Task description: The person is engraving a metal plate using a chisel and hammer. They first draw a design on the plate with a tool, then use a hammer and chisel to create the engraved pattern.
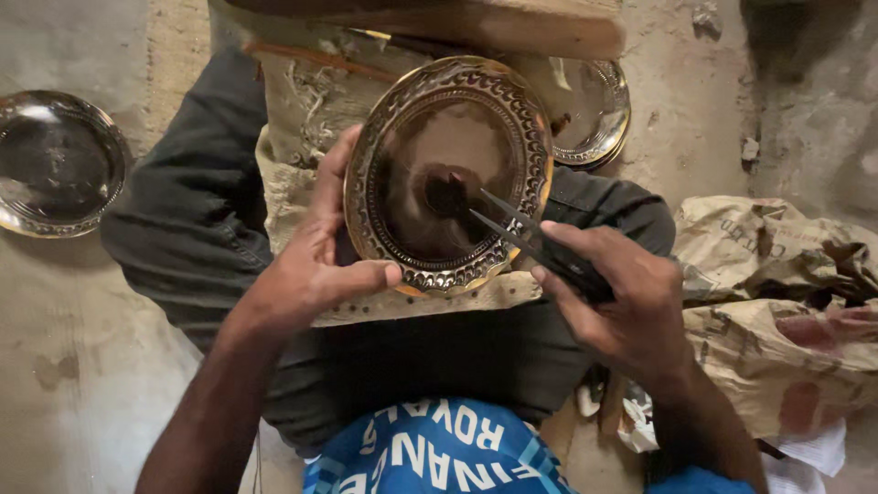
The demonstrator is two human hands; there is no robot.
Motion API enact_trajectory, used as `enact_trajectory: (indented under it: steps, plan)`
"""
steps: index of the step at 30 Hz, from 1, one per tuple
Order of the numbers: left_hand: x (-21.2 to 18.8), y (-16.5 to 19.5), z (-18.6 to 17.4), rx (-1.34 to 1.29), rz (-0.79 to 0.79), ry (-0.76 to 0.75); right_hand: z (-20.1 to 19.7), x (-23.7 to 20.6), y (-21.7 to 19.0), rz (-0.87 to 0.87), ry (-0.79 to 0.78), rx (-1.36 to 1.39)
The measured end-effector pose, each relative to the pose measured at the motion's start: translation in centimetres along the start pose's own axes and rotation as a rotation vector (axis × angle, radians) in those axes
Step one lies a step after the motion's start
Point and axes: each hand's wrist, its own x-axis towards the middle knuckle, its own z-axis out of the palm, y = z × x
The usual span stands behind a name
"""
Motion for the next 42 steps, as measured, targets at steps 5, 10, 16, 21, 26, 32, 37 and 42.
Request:
enact_trajectory:
  steps: [5,10,16,21,26,32,37,42]
  plan:
    - [0.5,-0.7,0.5,-0.130,-0.014,-0.051,-0.3,1.3,-1.0,-0.115,0.015,-0.142]
    - [0.4,-0.9,1.1,-0.234,-0.024,-0.089,-0.8,1.8,-1.6,-0.071,-0.022,-0.165]
    - [0.3,-0.8,1.4,-0.141,0.046,-0.123,-1.2,1.9,-2.1,-0.058,-0.035,-0.212]
    - [0.2,-0.7,1.5,-0.118,0.017,-0.120,-1.3,1.8,-2.0,-0.029,-0.039,-0.221]
    - [0.3,-1.1,1.5,-0.127,0.060,-0.132,-1.4,1.9,-1.9,-0.046,-0.042,-0.219]
    - [0.6,-1.4,1.5,-0.169,0.062,-0.142,-1.4,1.9,-2.0,-0.058,-0.033,-0.191]
    - [0.6,-1.3,1.5,-0.203,0.010,-0.143,-1.4,1.9,-1.9,-0.069,-0.039,-0.218]
    - [0.7,-1.4,1.5,-0.163,0.063,-0.145,-1.5,2.0,-1.9,-0.077,-0.049,-0.233]
